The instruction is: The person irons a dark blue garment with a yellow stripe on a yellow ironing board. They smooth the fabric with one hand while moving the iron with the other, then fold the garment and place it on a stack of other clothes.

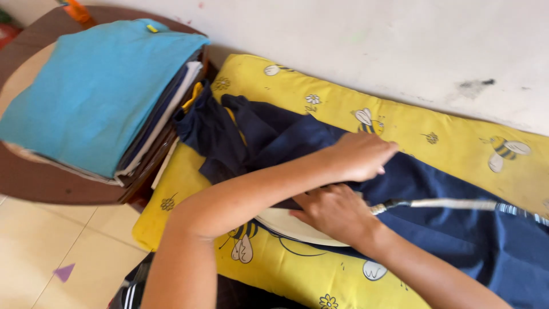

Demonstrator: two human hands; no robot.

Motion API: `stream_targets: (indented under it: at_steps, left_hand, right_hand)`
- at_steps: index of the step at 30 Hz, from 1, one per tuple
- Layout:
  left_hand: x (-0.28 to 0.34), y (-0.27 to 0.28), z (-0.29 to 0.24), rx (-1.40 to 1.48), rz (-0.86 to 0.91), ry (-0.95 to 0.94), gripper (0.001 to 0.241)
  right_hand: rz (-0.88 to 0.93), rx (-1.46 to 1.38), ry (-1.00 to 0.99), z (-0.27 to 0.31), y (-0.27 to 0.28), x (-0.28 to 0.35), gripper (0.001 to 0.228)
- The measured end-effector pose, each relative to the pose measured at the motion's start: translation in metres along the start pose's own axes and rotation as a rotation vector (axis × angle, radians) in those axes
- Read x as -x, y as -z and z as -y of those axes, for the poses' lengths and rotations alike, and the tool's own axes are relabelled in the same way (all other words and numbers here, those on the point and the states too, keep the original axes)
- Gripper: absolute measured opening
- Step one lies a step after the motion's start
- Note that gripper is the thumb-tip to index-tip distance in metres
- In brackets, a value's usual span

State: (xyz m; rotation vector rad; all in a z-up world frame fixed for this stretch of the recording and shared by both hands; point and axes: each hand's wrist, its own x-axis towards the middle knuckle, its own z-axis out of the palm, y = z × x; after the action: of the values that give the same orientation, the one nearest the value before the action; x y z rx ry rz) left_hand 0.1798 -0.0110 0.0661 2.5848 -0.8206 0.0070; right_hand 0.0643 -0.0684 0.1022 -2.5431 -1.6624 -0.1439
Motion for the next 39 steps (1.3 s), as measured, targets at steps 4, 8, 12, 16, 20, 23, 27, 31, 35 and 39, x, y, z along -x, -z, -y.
stream_targets:
  at_steps: [4,8,12,16,20,23,27,31,35,39]
  left_hand:
    - [0.083,0.086,-0.014,0.040,-0.080,0.088,0.042]
    - [0.232,0.130,0.029,-0.081,-0.214,0.439,0.041]
    - [0.336,0.098,0.058,-0.054,0.093,0.941,0.055]
    - [0.337,0.043,0.081,-0.081,-0.035,0.846,0.110]
    - [0.329,0.022,0.111,0.221,-0.673,0.555,0.043]
    - [0.326,0.022,0.129,0.421,-0.937,0.438,0.028]
    - [0.331,0.022,0.156,0.650,-0.925,0.631,0.020]
    - [0.337,0.028,0.162,0.037,-0.748,0.830,0.039]
    - [0.348,0.026,0.158,-0.089,-0.702,0.762,0.041]
    - [0.354,0.040,0.142,0.248,-0.757,0.637,0.036]
  right_hand:
    - [-0.035,-0.037,-0.018,-0.011,-0.013,0.018,0.029]
    - [0.263,0.187,-0.245,-0.054,-0.005,0.100,0.038]
    - [0.118,0.190,-0.362,-0.074,-0.028,0.159,0.054]
    - [0.083,0.183,-0.192,-0.046,-0.014,0.092,0.036]
    - [0.039,0.232,-0.093,-0.003,-0.009,0.008,0.038]
    - [0.085,0.121,-0.066,0.009,-0.006,-0.015,0.040]
    - [0.211,0.114,-0.103,-0.012,-0.004,0.019,0.039]
    - [0.216,0.254,-0.229,-0.041,-0.018,0.083,0.045]
    - [0.156,0.267,-0.214,-0.026,-0.015,0.064,0.040]
    - [0.049,0.241,-0.011,0.026,-0.004,-0.027,0.040]
